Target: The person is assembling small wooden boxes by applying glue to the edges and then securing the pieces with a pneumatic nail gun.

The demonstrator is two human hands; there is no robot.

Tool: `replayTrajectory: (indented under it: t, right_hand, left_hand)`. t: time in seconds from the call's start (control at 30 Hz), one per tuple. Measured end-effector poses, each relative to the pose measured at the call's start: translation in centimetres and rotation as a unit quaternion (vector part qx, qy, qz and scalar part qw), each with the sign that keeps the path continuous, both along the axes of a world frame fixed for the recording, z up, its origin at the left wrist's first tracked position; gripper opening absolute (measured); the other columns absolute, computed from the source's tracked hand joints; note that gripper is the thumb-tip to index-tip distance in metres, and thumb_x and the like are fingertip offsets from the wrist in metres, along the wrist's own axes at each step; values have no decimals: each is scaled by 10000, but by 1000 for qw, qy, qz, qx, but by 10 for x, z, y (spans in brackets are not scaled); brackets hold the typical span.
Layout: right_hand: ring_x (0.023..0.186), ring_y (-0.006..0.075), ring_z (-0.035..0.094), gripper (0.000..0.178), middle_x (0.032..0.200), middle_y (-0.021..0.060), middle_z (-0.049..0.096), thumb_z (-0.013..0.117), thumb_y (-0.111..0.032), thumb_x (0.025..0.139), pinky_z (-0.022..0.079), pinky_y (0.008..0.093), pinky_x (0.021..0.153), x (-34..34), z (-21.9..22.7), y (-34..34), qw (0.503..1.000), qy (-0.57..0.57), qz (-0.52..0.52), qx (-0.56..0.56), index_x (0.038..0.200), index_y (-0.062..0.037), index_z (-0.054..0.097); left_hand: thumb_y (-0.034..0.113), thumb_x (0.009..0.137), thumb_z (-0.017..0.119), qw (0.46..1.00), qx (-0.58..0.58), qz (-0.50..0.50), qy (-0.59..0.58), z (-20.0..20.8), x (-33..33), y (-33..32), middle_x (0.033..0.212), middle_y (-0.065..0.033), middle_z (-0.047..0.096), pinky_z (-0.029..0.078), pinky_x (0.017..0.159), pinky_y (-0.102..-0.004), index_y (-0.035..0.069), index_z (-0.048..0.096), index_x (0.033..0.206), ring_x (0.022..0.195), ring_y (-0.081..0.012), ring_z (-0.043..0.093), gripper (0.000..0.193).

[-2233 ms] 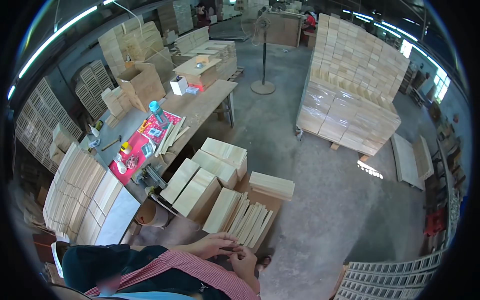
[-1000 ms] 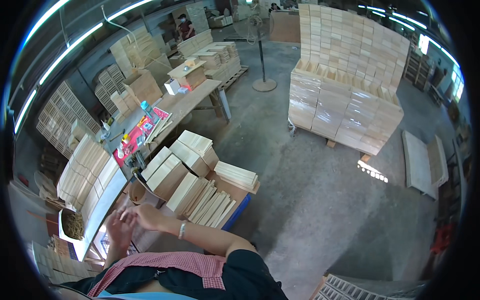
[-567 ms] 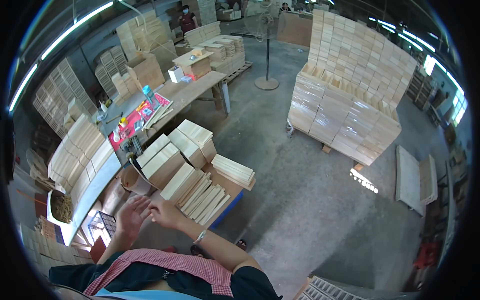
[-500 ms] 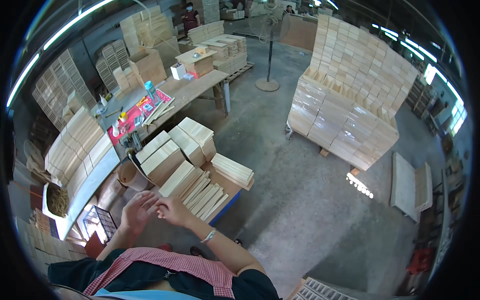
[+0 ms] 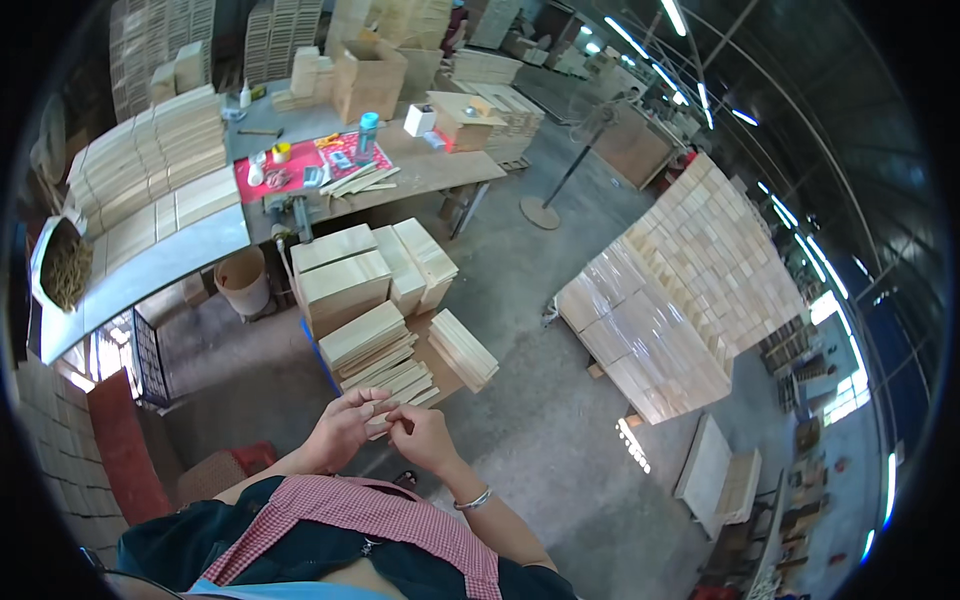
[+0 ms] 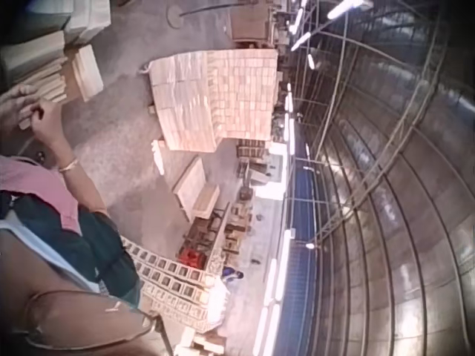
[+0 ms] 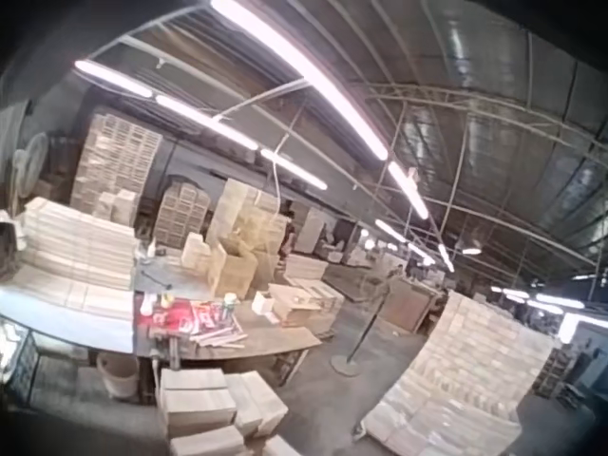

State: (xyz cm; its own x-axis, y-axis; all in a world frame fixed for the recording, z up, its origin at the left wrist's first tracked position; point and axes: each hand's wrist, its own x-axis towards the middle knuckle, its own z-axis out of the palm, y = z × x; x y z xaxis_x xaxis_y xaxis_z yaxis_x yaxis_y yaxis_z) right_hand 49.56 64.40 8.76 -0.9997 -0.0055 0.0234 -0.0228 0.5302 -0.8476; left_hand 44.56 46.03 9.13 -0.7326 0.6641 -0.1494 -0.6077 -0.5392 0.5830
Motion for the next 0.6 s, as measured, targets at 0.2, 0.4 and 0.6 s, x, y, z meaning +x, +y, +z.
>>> replayTrajectory:
  t: [0.2,0.4,0.6]
  right_hand:
    - [572,152,641,168,738,86,706,573,32,862,505,228,551,-27,-23,-50,991,-103,19,-88,949,36,717]
    - [585,139,632,158,715,79,693,574,27,873,494,226,543,-76,-55,-80,967,-181,103,-147,939,27,717]
    - [633,134,637,122,713,72,677,591,0,890,490,235,547,-136,-121,-83,930,-237,247,-136,908,11,711]
  left_hand:
    - [165,978,586,997,-4,75,-29,-24,1,-51,1295,-173,562,433,1082,-470,10,538,1291,1264,-322,543,353]
    - [179,988,556,975,-19,183,-124,-41,-9,-104,1318,-194,539,351,1136,-484,29,523,1290,1314,-336,490,339]
    - [259,982,591,915,-126,346,-166,-62,2,-167,1331,-157,532,331,1131,-440,36,546,1278,1353,-317,441,373]
